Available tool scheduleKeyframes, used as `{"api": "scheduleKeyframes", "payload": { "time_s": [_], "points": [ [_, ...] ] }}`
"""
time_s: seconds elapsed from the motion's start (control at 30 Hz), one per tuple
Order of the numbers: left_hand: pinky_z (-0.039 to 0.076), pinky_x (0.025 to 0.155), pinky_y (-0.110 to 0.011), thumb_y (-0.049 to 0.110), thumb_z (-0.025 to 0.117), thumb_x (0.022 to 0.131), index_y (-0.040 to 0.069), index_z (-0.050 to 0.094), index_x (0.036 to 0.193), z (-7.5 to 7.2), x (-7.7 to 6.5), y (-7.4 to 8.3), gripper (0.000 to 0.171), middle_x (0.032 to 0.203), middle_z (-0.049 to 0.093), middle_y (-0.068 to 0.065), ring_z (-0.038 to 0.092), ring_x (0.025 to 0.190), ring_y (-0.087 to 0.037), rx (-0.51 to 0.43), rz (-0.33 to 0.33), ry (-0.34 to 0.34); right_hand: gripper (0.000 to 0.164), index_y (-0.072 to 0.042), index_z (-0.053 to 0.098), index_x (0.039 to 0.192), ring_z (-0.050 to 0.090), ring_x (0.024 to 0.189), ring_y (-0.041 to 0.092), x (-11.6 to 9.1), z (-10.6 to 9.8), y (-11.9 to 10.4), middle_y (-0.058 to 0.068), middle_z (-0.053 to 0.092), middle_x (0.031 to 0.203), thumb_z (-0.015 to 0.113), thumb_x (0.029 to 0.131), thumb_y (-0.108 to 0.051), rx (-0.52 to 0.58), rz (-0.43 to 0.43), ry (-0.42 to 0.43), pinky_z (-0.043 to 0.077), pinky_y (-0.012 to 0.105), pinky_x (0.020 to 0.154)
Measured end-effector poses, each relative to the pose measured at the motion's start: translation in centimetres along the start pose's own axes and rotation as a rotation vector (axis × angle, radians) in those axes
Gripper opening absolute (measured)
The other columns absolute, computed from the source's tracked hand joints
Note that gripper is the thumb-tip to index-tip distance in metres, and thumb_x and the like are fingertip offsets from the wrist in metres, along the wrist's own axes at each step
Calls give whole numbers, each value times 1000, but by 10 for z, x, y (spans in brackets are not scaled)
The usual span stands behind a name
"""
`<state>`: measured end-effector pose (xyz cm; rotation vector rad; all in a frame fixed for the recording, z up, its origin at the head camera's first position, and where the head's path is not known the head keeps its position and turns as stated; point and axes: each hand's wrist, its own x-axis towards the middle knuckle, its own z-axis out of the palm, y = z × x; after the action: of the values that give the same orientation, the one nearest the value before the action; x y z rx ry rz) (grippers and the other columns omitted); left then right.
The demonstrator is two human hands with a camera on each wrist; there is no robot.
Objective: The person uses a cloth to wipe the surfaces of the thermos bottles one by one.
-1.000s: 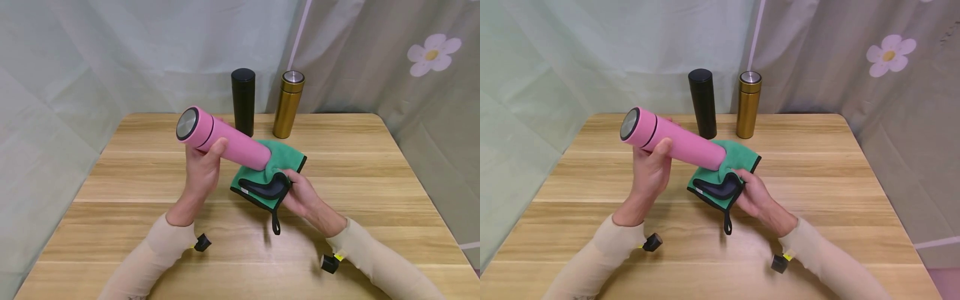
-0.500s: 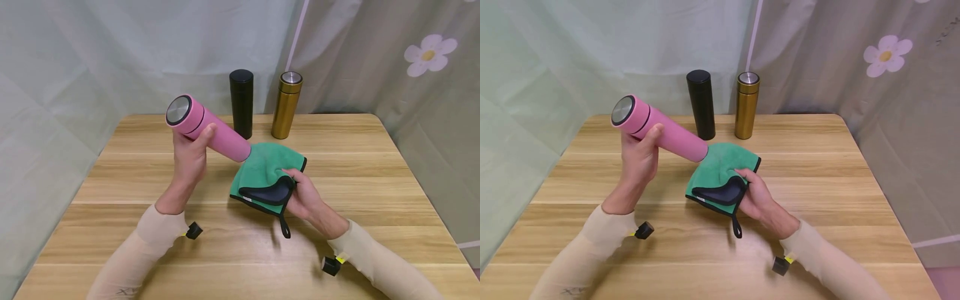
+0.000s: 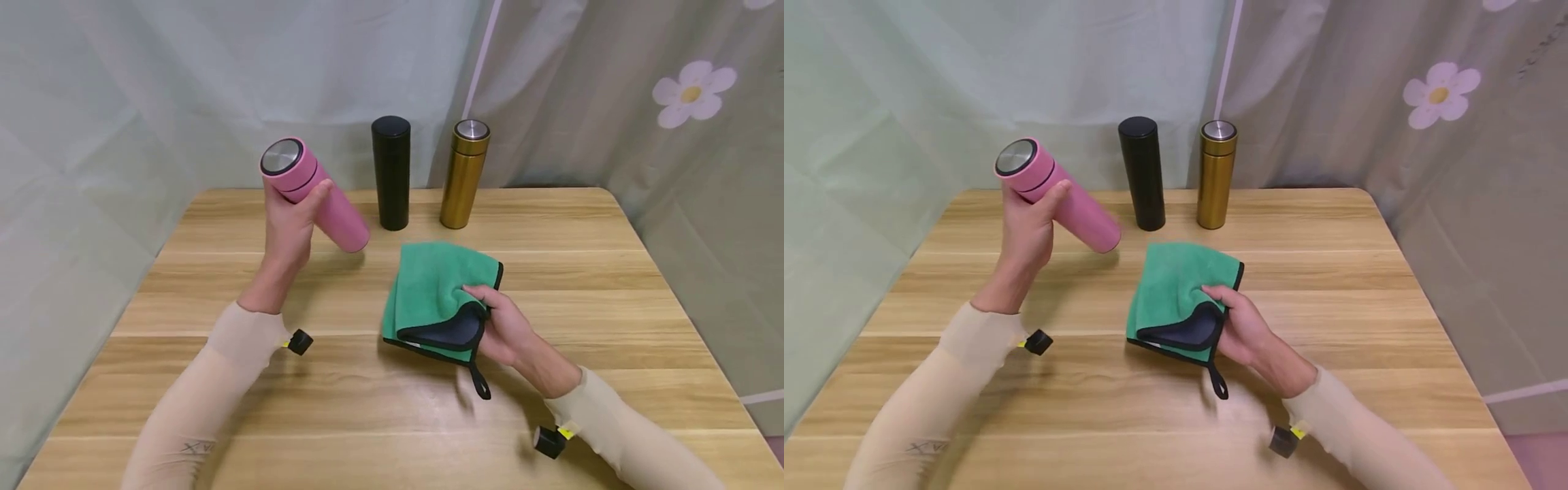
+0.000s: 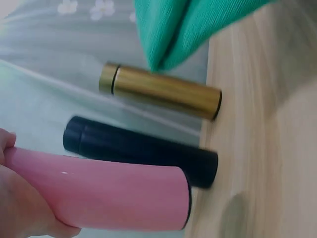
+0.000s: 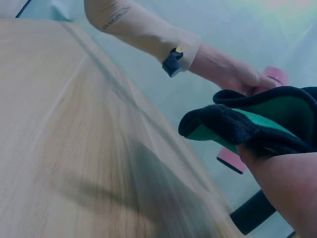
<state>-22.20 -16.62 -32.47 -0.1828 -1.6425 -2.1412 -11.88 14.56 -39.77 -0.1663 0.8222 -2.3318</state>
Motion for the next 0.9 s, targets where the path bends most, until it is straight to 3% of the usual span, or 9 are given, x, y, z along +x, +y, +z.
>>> {"api": "scheduleKeyframes", "payload": {
  "time_s": [0.2, 0.43, 0.6, 0.9],
  "points": [
    [48, 103, -42, 1, 79, 87, 13, 40, 143, -10, 27, -7, 68, 125, 54, -9, 56, 114, -25, 55, -51, -1, 15, -6, 54, 111, 64, 109, 17, -5, -6, -1, 3, 65, 112, 46, 110, -20, -1, 8, -6, 51, 31, 98],
    [48, 104, -43, 6, 79, 88, 15, 39, 146, -21, 51, -21, 72, 129, 53, -7, 55, 117, -24, 143, -65, -16, 17, -6, 54, 112, 64, 108, 17, -8, -11, -2, 3, 65, 112, 44, 111, -19, -2, -11, -19, 52, 30, 98],
    [49, 102, -41, 4, 80, 87, 15, 38, 147, -24, 65, -32, 74, 129, 52, -5, 55, 115, -22, 182, -91, -20, 19, -6, 55, 112, 64, 108, 17, -8, -13, 0, 3, 65, 111, 42, 111, -19, -8, -14, -42, 51, 30, 98],
    [48, 103, -40, 4, 78, 88, 11, 34, 151, -26, 79, -48, 78, 130, 50, -6, 55, 116, -22, 245, -114, -40, 19, -7, 58, 111, 66, 106, 16, -7, -12, -1, 2, 67, 109, 44, 111, -20, -23, -11, -12, 52, 31, 97]
  ]
}}
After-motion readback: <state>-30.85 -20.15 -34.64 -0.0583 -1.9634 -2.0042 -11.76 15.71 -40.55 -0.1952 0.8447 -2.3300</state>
